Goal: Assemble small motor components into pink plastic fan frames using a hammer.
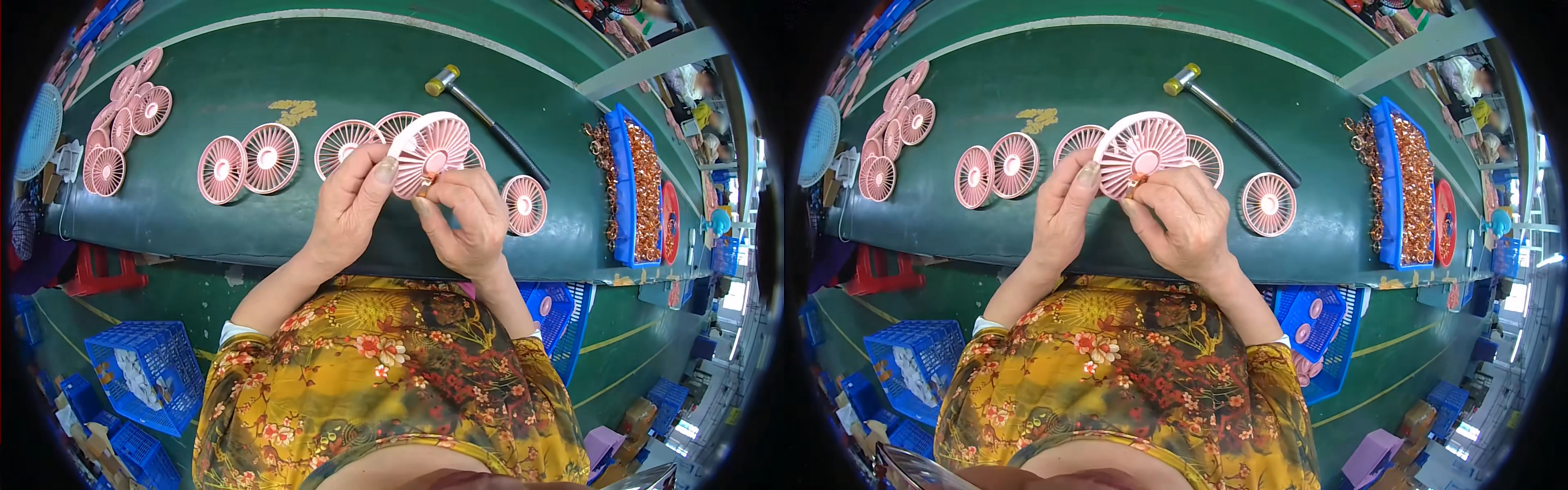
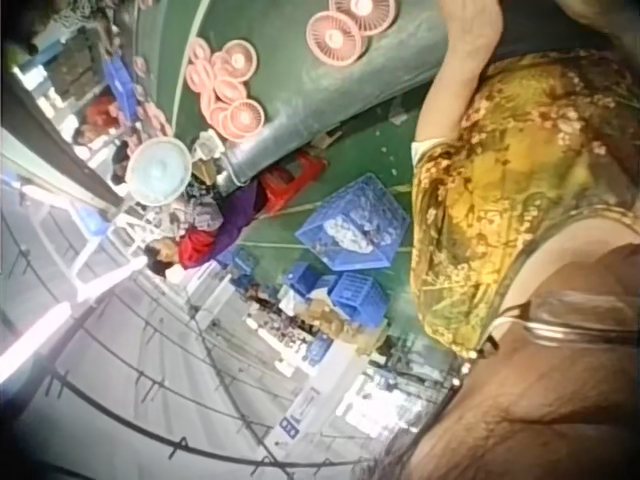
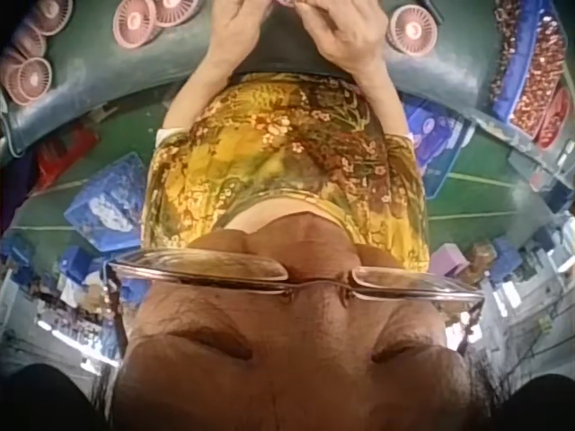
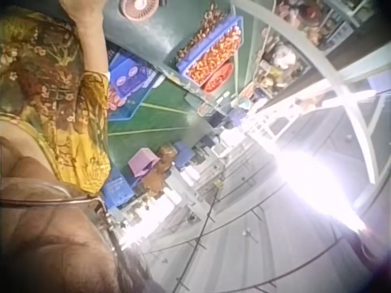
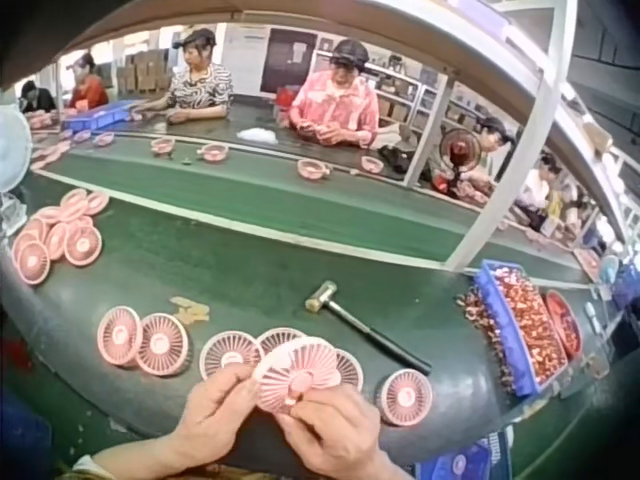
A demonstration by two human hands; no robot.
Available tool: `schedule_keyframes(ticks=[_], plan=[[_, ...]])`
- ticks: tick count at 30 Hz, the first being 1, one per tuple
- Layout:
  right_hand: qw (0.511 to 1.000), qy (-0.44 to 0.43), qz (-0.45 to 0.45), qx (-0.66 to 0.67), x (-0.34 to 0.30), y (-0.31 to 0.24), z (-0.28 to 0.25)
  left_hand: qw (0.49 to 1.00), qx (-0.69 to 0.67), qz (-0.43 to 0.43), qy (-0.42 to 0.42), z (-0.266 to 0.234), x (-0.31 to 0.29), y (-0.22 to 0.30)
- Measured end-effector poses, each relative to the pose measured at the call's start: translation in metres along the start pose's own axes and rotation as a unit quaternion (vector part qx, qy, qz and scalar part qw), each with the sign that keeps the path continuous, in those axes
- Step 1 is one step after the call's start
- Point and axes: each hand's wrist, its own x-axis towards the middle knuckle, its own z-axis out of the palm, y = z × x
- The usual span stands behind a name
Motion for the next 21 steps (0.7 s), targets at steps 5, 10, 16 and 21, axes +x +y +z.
schedule_keyframes(ticks=[5, 10, 16, 21], plan=[[1.0, -0.019, 0.014, -0.002, -0.002, -0.004, 0.001, 0.995, -0.096, -0.031, -0.008, 0.005, -0.002, -0.003], [0.999, -0.022, 0.015, -0.032, -0.005, -0.005, 0.003, 0.998, -0.047, -0.03, 0.029, 0.003, -0.006, -0.007], [0.998, 0.015, 0.014, -0.058, -0.003, -0.003, 0.008, 0.994, -0.099, -0.045, 0.03, 0.004, -0.008, -0.003], [0.998, 0.007, 0.026, -0.064, 0.001, 0.0, 0.014, 0.99, -0.136, -0.05, 0.003, 0.01, -0.017, 0.0]])
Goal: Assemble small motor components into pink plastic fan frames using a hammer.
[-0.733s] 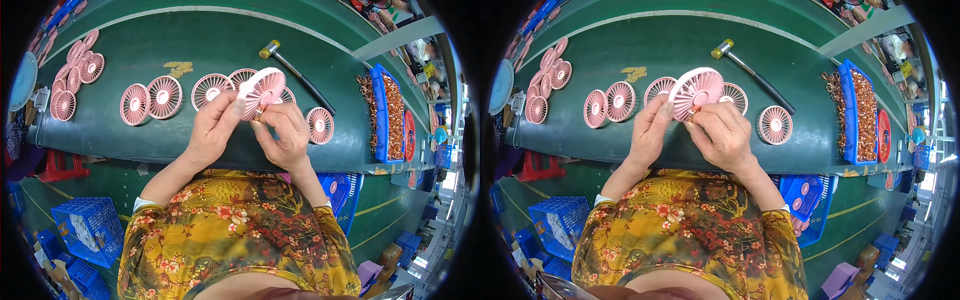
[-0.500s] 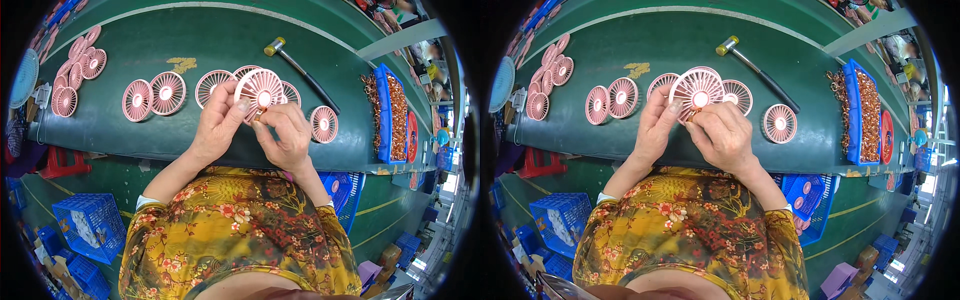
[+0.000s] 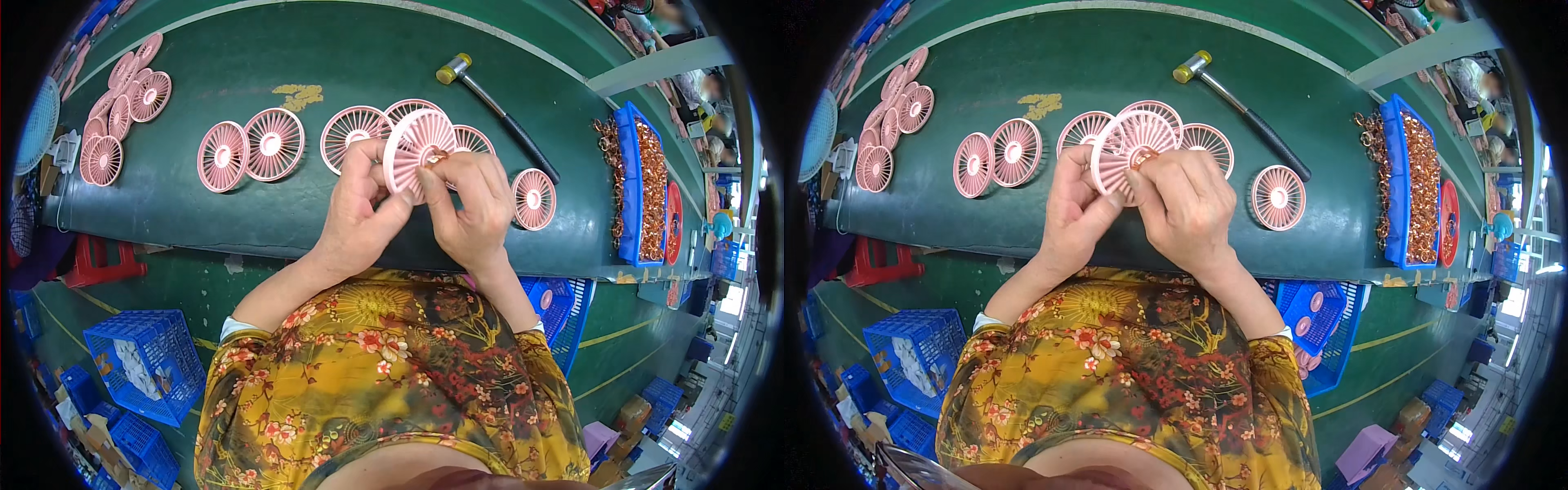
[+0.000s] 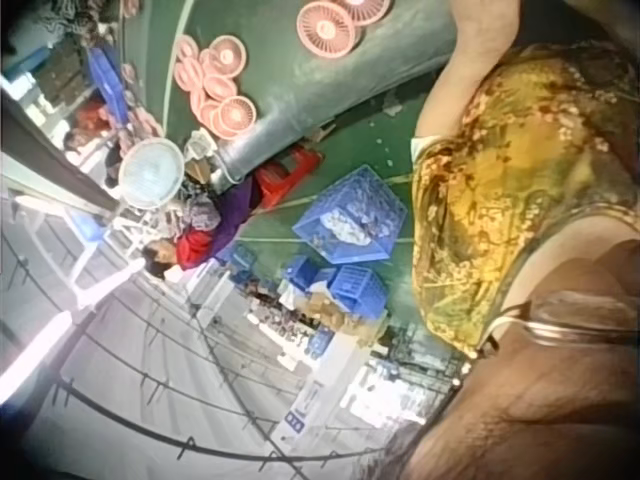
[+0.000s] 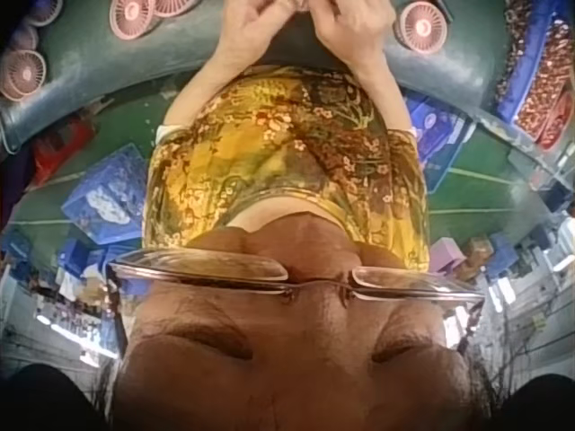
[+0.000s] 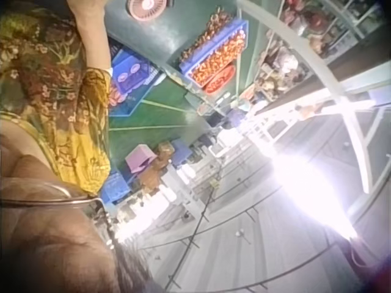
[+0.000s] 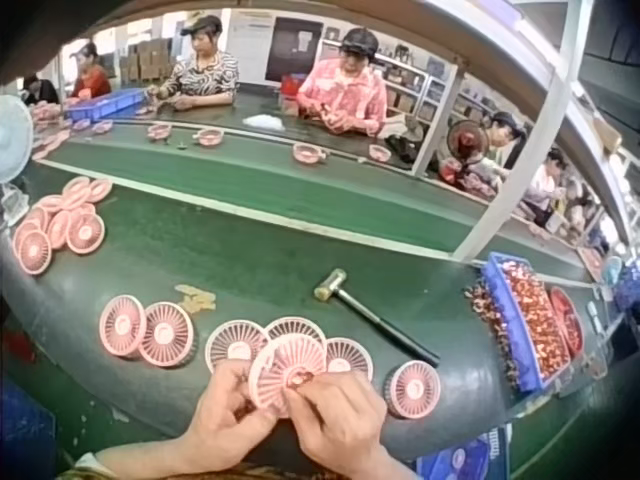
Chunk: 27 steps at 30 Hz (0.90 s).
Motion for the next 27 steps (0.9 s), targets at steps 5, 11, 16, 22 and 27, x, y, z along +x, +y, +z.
schedule_keyframes(ticks=[5, 11, 16, 22, 27], plan=[[0.999, -0.023, 0.044, 0.023, -0.001, -0.001, 0.005, 0.993, 0.101, 0.061, 0.03, -0.002, -0.002, -0.014], [0.995, 0.032, 0.09, 0.028, -0.01, -0.005, 0.011, 0.964, 0.234, 0.116, 0.053, -0.001, 0.002, -0.024], [0.993, 0.065, 0.048, -0.083, -0.015, -0.001, 0.007, 0.999, -0.017, -0.027, 0.005, 0.002, 0.008, -0.006], [0.995, 0.054, 0.087, -0.017, -0.019, -0.002, -0.002, 0.996, -0.034, -0.07, -0.043, 0.001, 0.006, 0.002], [0.997, -0.075, -0.003, 0.016, -0.018, 0.006, -0.024, 0.985, -0.07, -0.124, -0.097, -0.005, 0.003, 0.012]])
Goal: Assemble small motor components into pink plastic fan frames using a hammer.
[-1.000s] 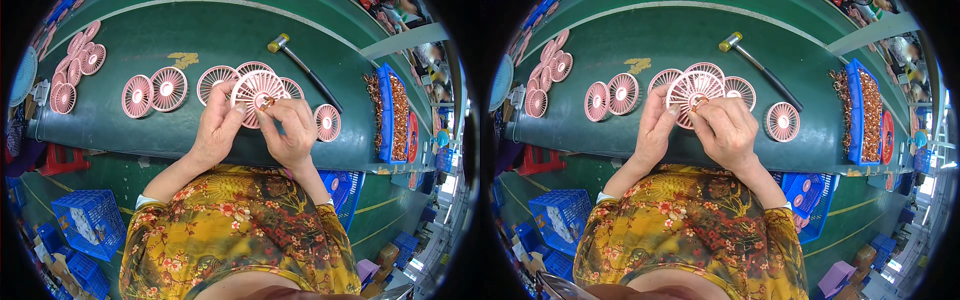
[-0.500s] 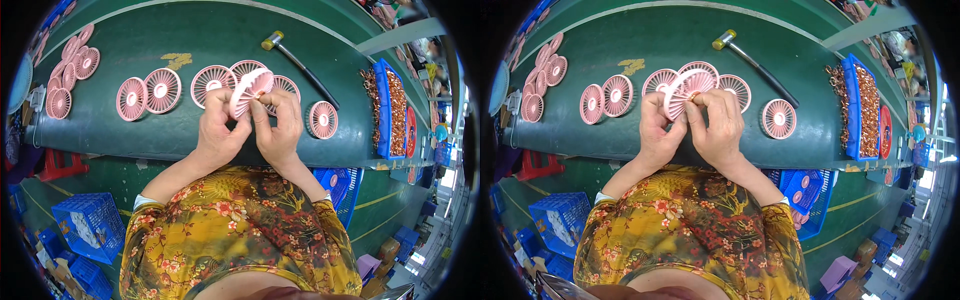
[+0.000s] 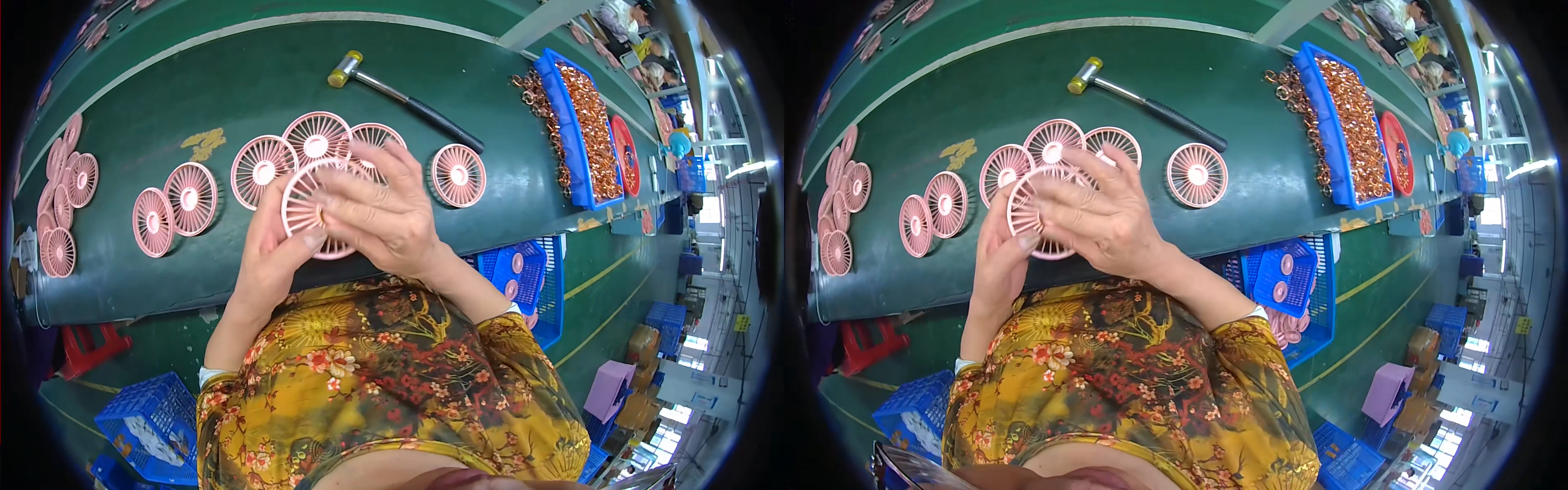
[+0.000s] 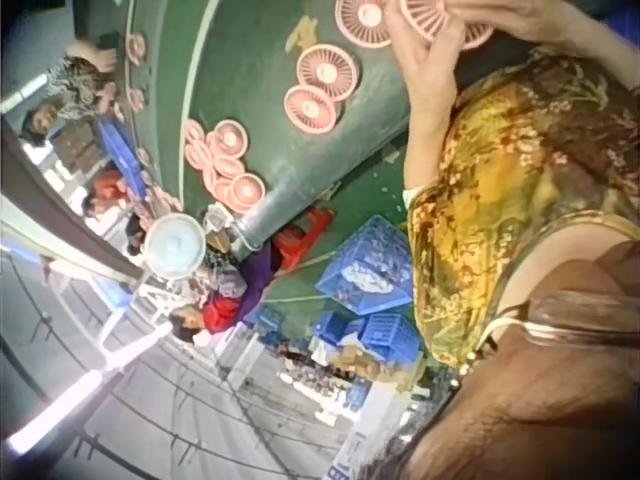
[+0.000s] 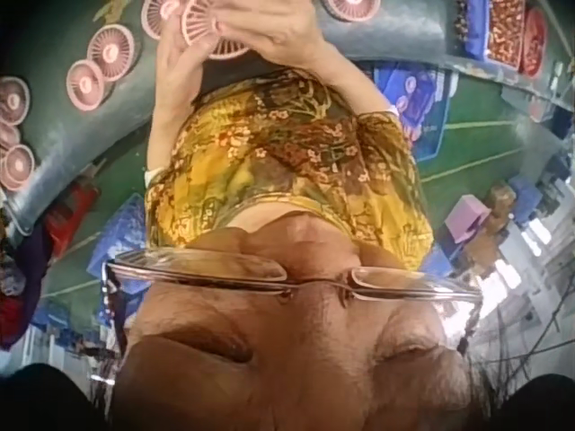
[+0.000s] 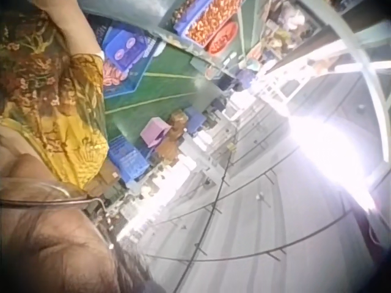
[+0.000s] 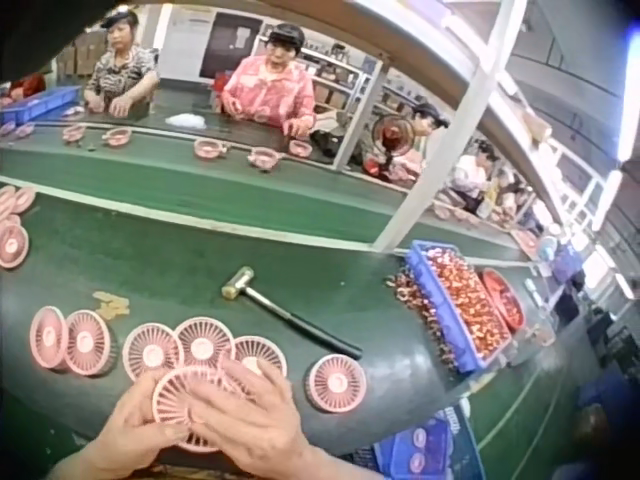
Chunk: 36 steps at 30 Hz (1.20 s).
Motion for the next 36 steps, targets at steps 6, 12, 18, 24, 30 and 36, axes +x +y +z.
schedule_keyframes(ticks=[6, 12, 18, 24, 30, 36], plan=[[0.995, -0.047, 0.007, 0.084, -0.003, -0.006, -0.009, 0.999, 0.027, -0.018, 0.005, 0.001, -0.005, -0.002], [0.972, -0.071, 0.129, 0.183, -0.008, 0.01, -0.014, 0.994, 0.09, 0.041, 0.055, -0.005, -0.015, 0.008], [0.955, -0.023, 0.249, -0.157, -0.012, 0.093, -0.059, 0.853, 0.339, 0.249, 0.309, -0.054, -0.028, 0.037], [0.915, -0.145, 0.334, -0.174, -0.009, 0.138, -0.072, 0.598, 0.553, 0.294, 0.5, -0.128, -0.052, 0.065], [0.908, -0.207, 0.293, -0.217, 0.001, 0.137, -0.071, 0.52, 0.72, 0.012, 0.46, -0.19, -0.081, 0.057], [0.894, -0.097, 0.35, -0.265, -0.007, 0.116, -0.067, 0.579, 0.7, 0.109, 0.403, -0.19, -0.074, 0.064]])
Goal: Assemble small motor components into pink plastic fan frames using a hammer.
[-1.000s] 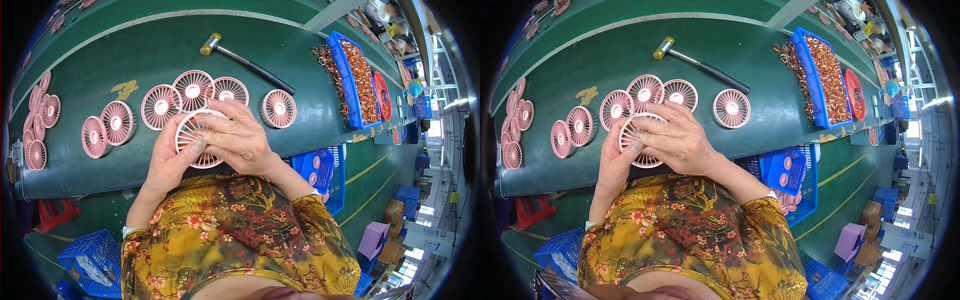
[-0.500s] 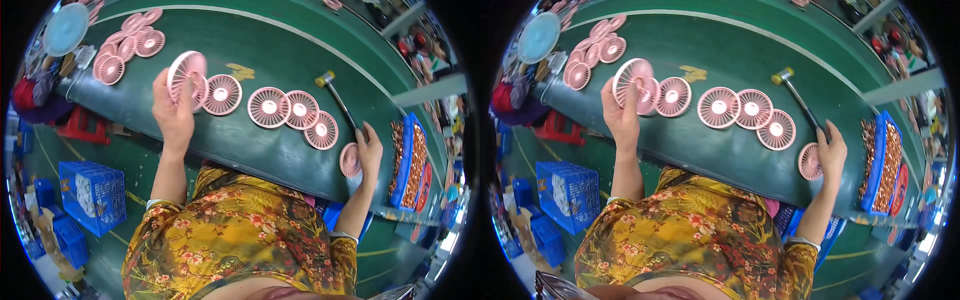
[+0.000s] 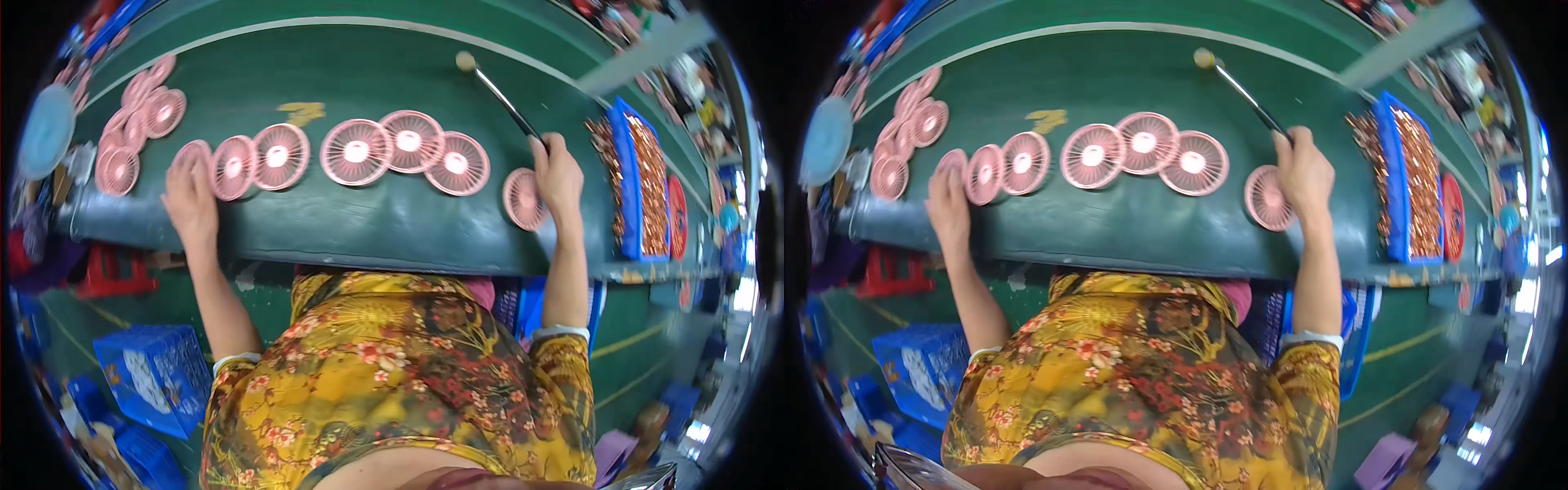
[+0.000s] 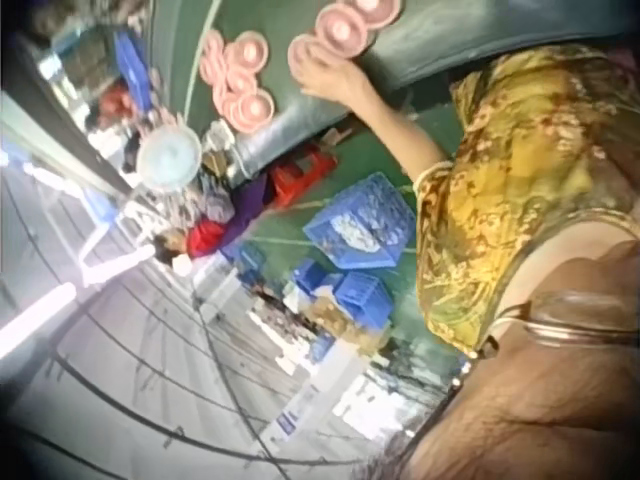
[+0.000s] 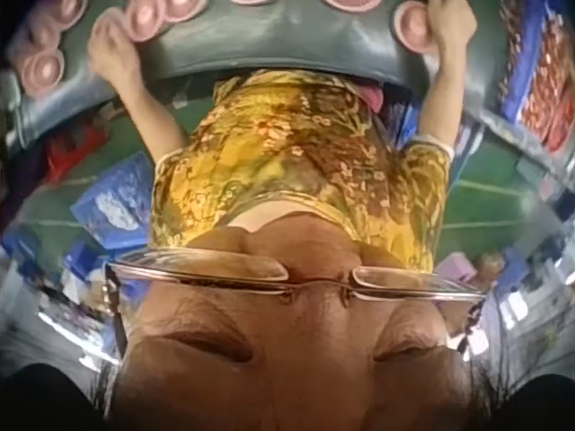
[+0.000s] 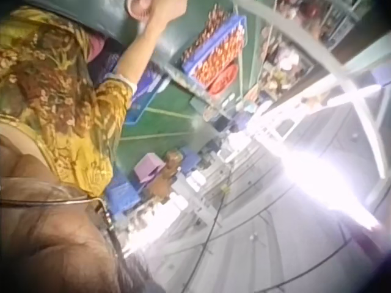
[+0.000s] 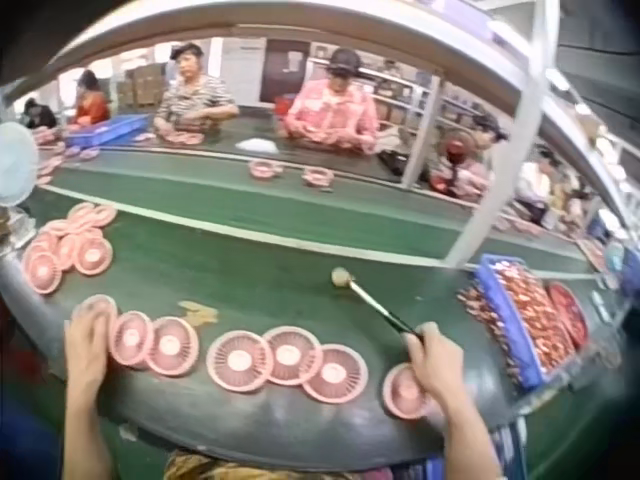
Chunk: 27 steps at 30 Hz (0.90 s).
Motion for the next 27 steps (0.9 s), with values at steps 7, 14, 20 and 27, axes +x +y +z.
schedule_keyframes(ticks=[7, 14, 20, 27], plan=[[0.905, 0.017, 0.075, 0.419, -0.101, 0.025, -0.048, 0.939, -0.242, 0.183, -0.16, 0.016, -0.009, 0.145], [0.883, 0.004, 0.204, 0.422, -0.204, 0.037, -0.065, 0.815, -0.219, 0.445, -0.3, 0.088, -0.045, 0.28], [0.869, 0.148, 0.157, 0.445, -0.233, 0.033, -0.099, 0.8, -0.222, 0.439, -0.343, 0.155, -0.066, 0.328], [0.959, -0.021, 0.188, 0.21, -0.23, 0.043, -0.056, 0.792, -0.241, 0.411, -0.382, 0.151, -0.066, 0.337]])
